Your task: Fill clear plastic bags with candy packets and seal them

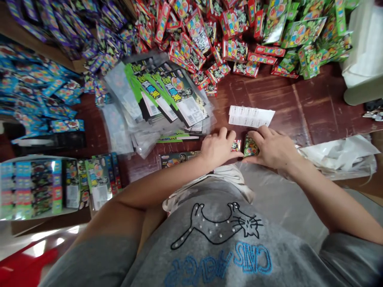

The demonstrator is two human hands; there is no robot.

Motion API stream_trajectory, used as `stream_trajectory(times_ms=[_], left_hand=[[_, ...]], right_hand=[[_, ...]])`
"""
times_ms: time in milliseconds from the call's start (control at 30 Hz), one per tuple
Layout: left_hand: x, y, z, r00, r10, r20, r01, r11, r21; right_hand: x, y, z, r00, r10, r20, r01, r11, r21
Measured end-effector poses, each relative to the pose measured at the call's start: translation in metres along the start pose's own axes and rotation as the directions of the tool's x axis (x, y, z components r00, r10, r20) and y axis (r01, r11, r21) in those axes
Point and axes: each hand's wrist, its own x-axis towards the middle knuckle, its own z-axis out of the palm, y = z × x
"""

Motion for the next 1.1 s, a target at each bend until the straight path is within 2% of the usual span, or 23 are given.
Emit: stream_trajectory(times_ms=[133,233,300,367,467,533,567,667,767,833,900,1000,1100], left_hand=[[0.013,0.006,0.000,0.994,-0.103,0.037,0.104,0.994,-0.025],[0.020,0.006,-0.004,0.991,-0.121,0.051,0.122,0.992,-0.026],[0.013,-0.002,-0.012,0.991,-0.130,0.043,0.131,0.991,-0.015],[-0.004,-0.018,-0.022,0.996,-0.085,0.020,0.085,0.996,-0.024],[-0.044,-0.055,-0.029,0.988,0.155,-0.009,-0.155,0.987,-0.049],[-0.069,-0.080,-0.021,0.958,0.287,0.001,-0.287,0.957,-0.029],[-0.080,-0.089,-0.014,0.950,0.311,0.019,-0.310,0.950,-0.017],[-0.098,-0.105,0.013,0.969,0.244,0.047,-0.243,0.969,-0.034],[-0.102,-0.110,0.035,0.990,0.136,-0.036,-0.140,0.982,-0.124],[-0.103,-0.112,0.042,0.988,0.119,-0.103,-0.136,0.973,-0.185],[-0.104,-0.114,0.044,0.979,0.143,-0.147,-0.174,0.958,-0.230],[-0.104,-0.116,0.047,0.967,0.161,-0.199,-0.212,0.940,-0.268],[-0.102,-0.116,0.053,0.962,0.125,-0.244,-0.196,0.936,-0.293]], right_hand=[[-0.006,-0.021,0.011,0.968,0.241,-0.071,-0.243,0.970,-0.016],[-0.011,-0.026,0.022,0.948,0.298,-0.112,-0.298,0.954,0.014],[-0.014,-0.025,0.027,0.957,0.231,-0.178,-0.226,0.973,0.046],[-0.014,-0.020,0.031,0.956,0.105,-0.272,-0.087,0.993,0.079],[-0.008,-0.010,0.037,0.931,-0.090,-0.353,0.146,0.980,0.134],[0.002,-0.007,0.043,0.916,-0.202,-0.346,0.275,0.945,0.177],[0.008,-0.007,0.045,0.908,-0.244,-0.340,0.322,0.926,0.196],[0.022,-0.012,0.050,0.889,-0.277,-0.365,0.385,0.884,0.267],[0.029,-0.022,0.047,0.875,-0.313,-0.368,0.458,0.783,0.422],[0.033,-0.027,0.044,0.846,-0.410,-0.341,0.533,0.676,0.509],[0.038,-0.032,0.042,0.820,-0.474,-0.321,0.570,0.625,0.533],[0.049,-0.040,0.040,0.832,-0.465,-0.303,0.554,0.667,0.498],[0.054,-0.049,0.042,0.853,-0.436,-0.287,0.522,0.721,0.455]])
